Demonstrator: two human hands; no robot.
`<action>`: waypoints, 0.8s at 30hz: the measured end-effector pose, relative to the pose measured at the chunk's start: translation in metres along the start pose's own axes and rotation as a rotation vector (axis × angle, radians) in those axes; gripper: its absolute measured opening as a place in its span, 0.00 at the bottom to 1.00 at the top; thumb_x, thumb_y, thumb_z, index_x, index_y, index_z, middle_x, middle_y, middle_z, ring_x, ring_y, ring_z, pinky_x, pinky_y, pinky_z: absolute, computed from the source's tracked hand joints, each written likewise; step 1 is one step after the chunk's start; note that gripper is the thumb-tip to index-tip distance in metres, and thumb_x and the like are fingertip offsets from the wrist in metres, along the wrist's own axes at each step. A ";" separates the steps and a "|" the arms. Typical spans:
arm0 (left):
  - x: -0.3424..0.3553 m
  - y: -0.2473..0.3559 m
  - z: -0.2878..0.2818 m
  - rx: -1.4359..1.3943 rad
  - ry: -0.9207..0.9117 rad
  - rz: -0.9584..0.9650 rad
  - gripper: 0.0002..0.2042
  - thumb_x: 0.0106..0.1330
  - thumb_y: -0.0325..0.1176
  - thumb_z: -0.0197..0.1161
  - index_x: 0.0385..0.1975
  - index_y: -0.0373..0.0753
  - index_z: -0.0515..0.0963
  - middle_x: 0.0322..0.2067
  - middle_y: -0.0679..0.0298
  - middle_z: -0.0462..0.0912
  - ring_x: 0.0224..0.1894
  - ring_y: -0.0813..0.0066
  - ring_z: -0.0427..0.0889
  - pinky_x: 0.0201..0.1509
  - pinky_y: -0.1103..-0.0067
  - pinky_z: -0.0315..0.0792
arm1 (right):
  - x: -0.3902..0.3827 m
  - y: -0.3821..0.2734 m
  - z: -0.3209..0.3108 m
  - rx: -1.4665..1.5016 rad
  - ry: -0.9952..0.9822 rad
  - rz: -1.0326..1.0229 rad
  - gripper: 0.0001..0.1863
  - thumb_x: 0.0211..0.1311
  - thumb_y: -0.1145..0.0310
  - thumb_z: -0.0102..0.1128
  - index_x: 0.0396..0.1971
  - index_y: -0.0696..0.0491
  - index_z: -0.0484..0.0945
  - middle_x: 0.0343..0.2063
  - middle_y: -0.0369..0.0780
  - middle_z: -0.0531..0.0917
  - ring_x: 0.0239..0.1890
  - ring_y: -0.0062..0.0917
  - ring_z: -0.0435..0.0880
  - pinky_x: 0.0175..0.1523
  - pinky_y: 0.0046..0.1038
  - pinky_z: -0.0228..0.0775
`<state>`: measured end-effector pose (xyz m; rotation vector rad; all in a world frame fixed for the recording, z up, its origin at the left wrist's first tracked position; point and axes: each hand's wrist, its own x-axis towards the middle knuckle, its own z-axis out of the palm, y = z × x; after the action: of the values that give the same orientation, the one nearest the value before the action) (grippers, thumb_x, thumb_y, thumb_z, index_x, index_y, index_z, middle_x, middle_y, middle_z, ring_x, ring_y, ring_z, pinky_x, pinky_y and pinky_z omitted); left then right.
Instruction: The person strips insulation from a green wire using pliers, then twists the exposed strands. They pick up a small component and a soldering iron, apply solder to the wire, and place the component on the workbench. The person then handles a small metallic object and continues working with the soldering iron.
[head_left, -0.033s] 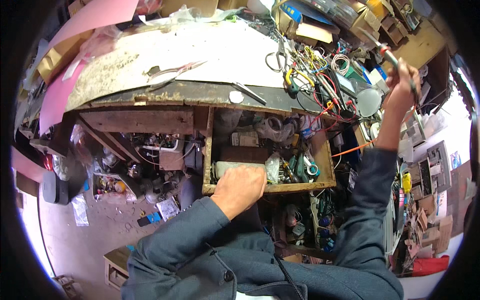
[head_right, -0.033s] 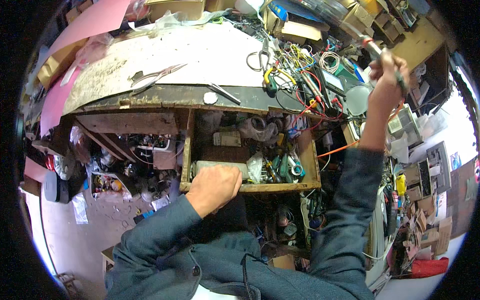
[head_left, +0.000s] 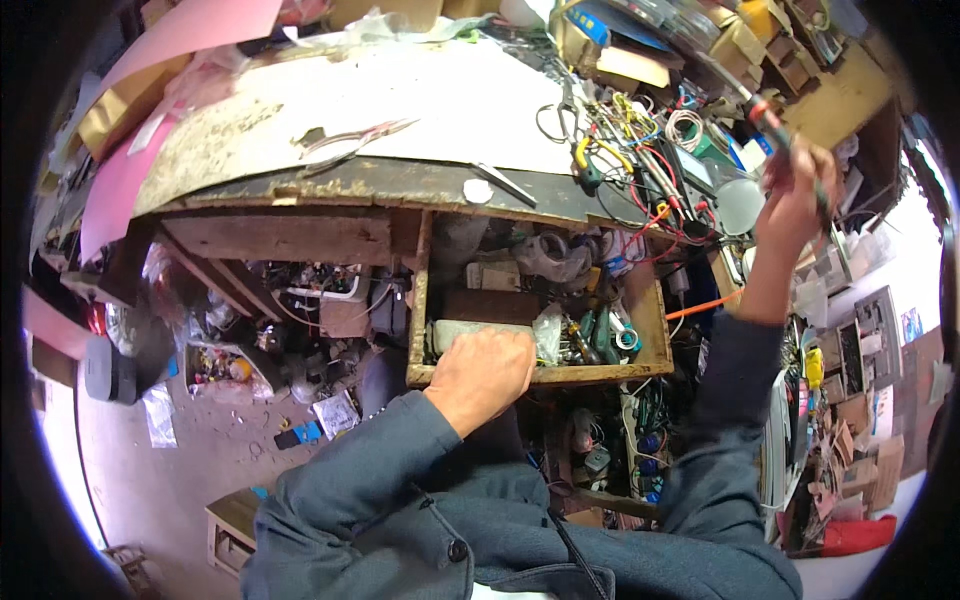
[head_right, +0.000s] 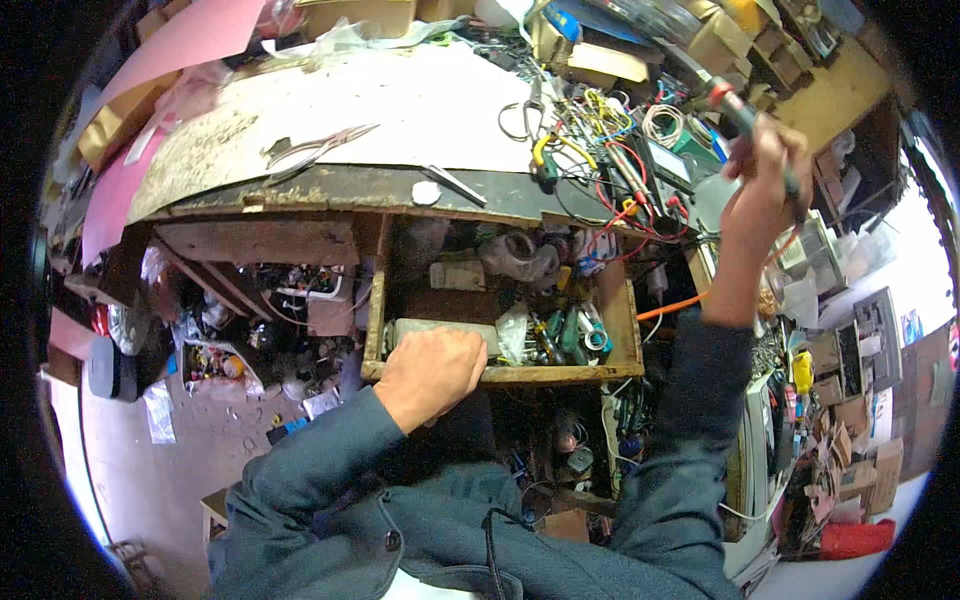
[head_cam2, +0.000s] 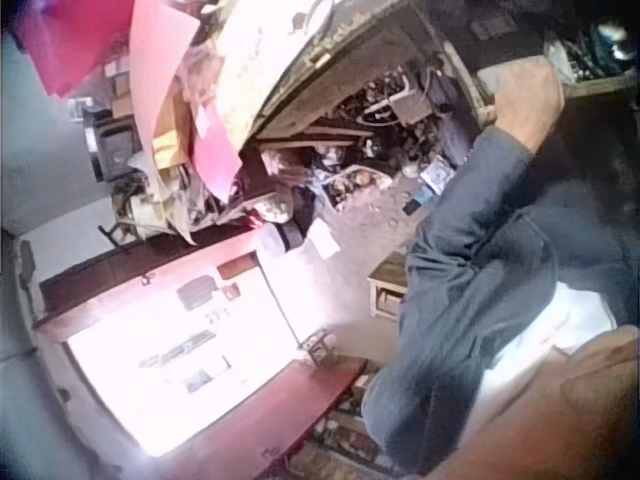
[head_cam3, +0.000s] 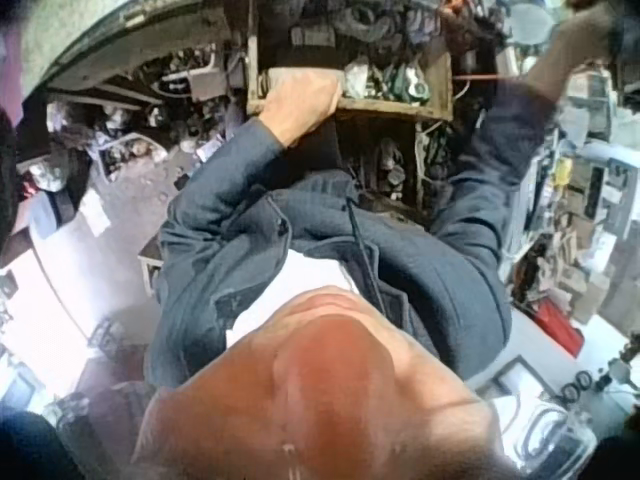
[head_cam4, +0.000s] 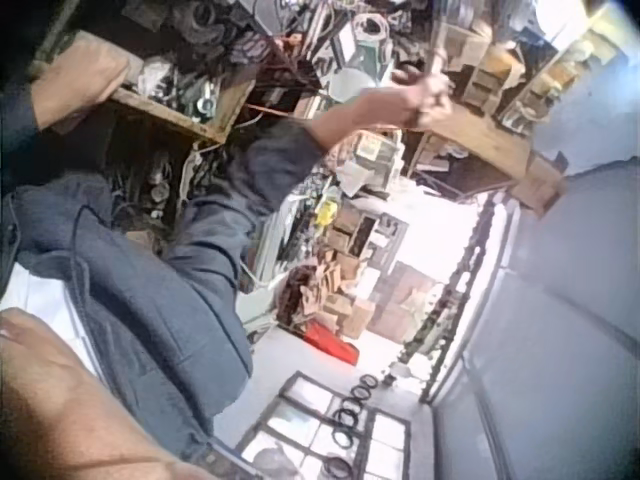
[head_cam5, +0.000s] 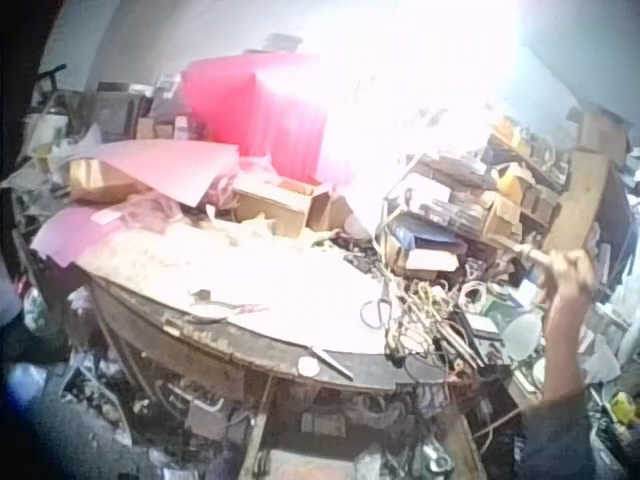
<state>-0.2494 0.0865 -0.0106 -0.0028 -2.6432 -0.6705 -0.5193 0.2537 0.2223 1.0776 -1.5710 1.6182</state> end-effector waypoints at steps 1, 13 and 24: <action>-0.001 -0.002 0.003 -0.001 0.014 -0.003 0.15 0.68 0.39 0.57 0.21 0.38 0.77 0.20 0.52 0.82 0.24 0.52 0.84 0.27 0.62 0.78 | -0.035 -0.010 0.012 0.133 -0.015 0.011 0.12 0.67 0.63 0.61 0.40 0.58 0.77 0.25 0.41 0.80 0.20 0.19 0.76 0.25 0.21 0.67; 0.001 -0.002 0.001 0.041 -0.078 0.041 0.10 0.64 0.37 0.58 0.26 0.37 0.80 0.21 0.52 0.83 0.26 0.55 0.86 0.28 0.63 0.80 | -0.239 -0.038 0.067 0.480 -0.078 0.454 0.18 0.60 0.69 0.59 0.45 0.67 0.80 0.34 0.48 0.84 0.29 0.29 0.86 0.36 0.32 0.82; -0.002 -0.001 0.002 0.018 -0.028 0.036 0.11 0.66 0.38 0.59 0.26 0.38 0.79 0.21 0.55 0.82 0.26 0.56 0.85 0.26 0.64 0.80 | -0.241 -0.026 0.073 0.450 -0.139 0.403 0.18 0.59 0.69 0.61 0.44 0.67 0.81 0.34 0.45 0.83 0.29 0.28 0.84 0.35 0.28 0.79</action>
<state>-0.2486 0.0869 -0.0138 -0.0552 -2.6696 -0.6399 -0.3748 0.2080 0.0193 1.1692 -1.6311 2.2925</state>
